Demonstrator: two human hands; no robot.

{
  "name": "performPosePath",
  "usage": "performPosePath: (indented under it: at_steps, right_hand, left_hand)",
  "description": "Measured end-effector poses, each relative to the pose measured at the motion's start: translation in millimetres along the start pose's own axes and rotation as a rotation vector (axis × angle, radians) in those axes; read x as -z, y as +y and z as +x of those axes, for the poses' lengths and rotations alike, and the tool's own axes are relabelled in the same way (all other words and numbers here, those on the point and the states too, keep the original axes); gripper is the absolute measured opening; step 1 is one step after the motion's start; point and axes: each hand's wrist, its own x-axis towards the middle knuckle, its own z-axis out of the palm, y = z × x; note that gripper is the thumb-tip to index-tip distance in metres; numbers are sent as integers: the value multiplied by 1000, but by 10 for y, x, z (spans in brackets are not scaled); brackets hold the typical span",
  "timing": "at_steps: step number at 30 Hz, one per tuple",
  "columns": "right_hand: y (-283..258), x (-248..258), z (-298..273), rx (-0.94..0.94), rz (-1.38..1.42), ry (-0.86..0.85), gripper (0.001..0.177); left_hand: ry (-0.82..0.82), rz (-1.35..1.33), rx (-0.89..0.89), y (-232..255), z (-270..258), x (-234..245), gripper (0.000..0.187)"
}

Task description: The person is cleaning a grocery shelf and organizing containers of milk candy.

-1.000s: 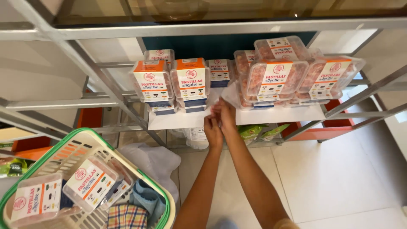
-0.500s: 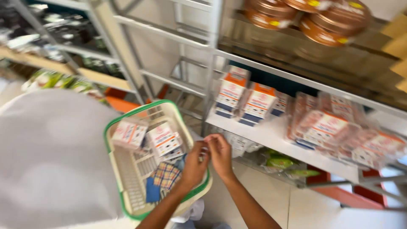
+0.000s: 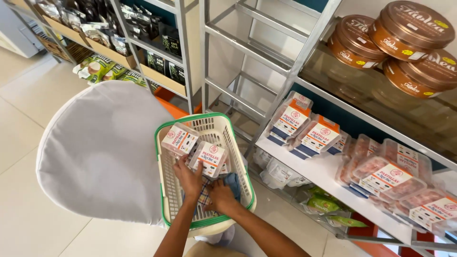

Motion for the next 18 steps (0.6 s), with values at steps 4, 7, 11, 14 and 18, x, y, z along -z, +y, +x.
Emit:
performPosePath:
  at_steps: [4, 7, 11, 14, 18]
  right_hand:
    - [245, -483, 152, -14, -146, -94, 61]
    - [218, -303, 7, 33, -124, -45, 41]
    - [183, 112, -246, 51, 133, 116, 27]
    - [233, 374, -450, 39, 312, 228, 22]
    - [357, 820, -609, 38, 494, 494, 22]
  left_hand:
    - [-177, -333, 304, -283, -41, -192, 67]
    - [-162, -517, 385, -430, -134, -262, 77]
    - [-338, -638, 874, -412, -116, -211, 70]
    - [-406, -670, 793, -618, -148, -239, 67]
    - [-283, -527, 637, -559, -171, -187, 65]
